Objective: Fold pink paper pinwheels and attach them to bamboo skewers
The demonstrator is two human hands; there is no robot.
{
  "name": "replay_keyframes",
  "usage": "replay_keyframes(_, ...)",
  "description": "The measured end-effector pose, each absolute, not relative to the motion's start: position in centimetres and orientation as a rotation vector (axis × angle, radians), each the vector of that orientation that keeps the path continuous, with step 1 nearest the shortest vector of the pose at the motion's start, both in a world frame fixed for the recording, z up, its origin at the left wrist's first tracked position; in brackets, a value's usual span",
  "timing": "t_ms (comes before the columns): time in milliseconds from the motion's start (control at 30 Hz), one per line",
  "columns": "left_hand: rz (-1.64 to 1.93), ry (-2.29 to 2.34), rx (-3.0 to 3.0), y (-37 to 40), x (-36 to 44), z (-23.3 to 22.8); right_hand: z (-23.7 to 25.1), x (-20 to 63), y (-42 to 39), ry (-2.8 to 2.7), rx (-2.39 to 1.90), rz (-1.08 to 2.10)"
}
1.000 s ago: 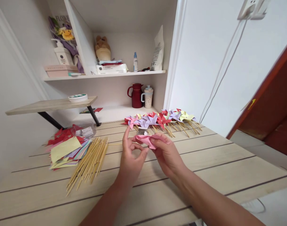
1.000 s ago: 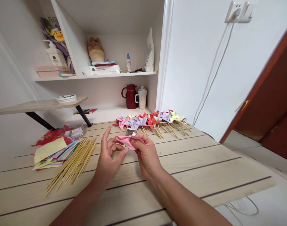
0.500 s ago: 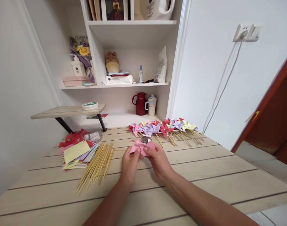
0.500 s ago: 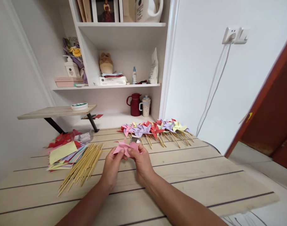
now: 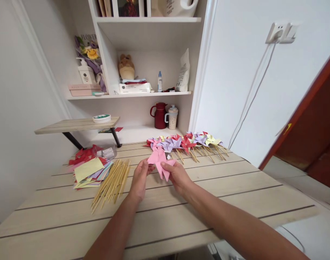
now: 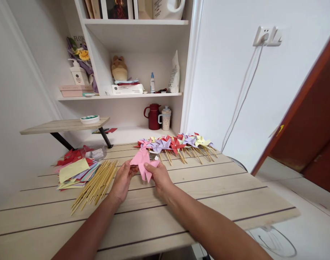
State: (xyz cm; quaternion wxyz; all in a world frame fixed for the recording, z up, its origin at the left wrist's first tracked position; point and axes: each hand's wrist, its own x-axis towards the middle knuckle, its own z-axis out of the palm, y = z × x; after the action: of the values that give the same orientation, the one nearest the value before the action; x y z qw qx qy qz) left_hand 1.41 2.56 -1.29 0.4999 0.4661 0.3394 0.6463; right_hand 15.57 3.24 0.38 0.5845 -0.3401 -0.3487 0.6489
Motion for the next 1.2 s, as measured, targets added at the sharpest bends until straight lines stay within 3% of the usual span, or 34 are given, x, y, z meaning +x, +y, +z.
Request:
replay_keyframes(200,1.588,0.866,1.103,1.9,2.3,-1.1,1.4,14.8,3.8,-0.805,-0.787,1.543)
replay_keyframes(567,1.794,1.053,0.966,3.0,0.0,-2.0,-1.1,14.6,4.6,-0.763,-0.754,1.569)
replay_keyframes(800,1.642,0.958,1.062,2.5,1.2,-1.8,-1.5,15.1,4.9,-0.763,-0.741,1.515)
replay_keyframes(1200,1.566,1.119,1.118,2.1,1.5,-1.4,-1.8,14.2,3.3,-0.877,-0.659,1.717)
